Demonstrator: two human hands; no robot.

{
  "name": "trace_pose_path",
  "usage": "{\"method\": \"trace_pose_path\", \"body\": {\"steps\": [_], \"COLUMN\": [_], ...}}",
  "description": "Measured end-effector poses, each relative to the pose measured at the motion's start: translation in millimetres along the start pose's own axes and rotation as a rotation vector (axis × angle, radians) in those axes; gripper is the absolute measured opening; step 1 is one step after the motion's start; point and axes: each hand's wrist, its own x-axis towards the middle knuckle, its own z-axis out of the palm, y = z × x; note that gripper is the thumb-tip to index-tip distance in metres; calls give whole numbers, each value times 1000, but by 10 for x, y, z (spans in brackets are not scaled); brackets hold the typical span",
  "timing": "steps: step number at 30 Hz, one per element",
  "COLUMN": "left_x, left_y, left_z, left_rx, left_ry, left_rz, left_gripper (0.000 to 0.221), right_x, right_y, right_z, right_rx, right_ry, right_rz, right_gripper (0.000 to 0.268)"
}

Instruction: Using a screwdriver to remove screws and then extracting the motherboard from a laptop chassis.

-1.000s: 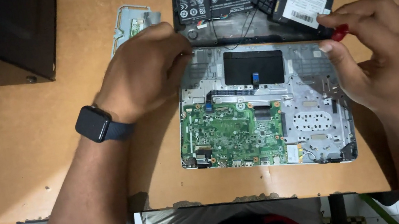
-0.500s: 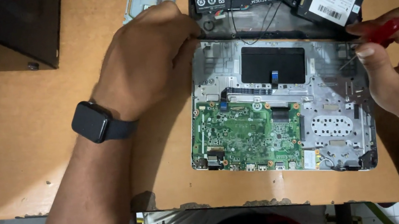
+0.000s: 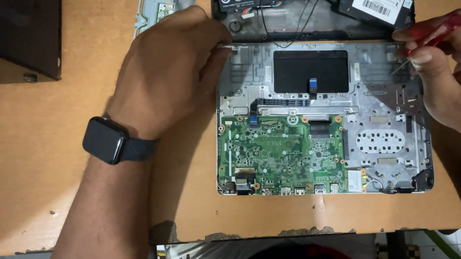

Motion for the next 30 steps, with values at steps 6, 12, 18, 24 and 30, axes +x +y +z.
{"method": "trace_pose_path", "body": {"steps": [6,12,18,24,30], "left_x": [14,53,96,67,59], "left_y": [35,104,277,258,269], "left_z": [-23,-61,0,-45,-44], "left_rx": [-4,-261,-327,-299,-211], "left_ry": [-34,-220,-515,-453,-470], "left_rz": [-28,150,122,173,102], "left_gripper": [8,12,27,24,31], "right_x": [-3,32,59,59,81], "right_y": [57,43,-3,-62,-99], "right_z": [28,29,29,8,9], "right_rx": [-25,-21,-27,-67,-51], "right_ry": [25,5,23,0,-16], "right_rz": [-97,-147,-178,-145,-144], "right_gripper": [25,19,14,18,18]}}
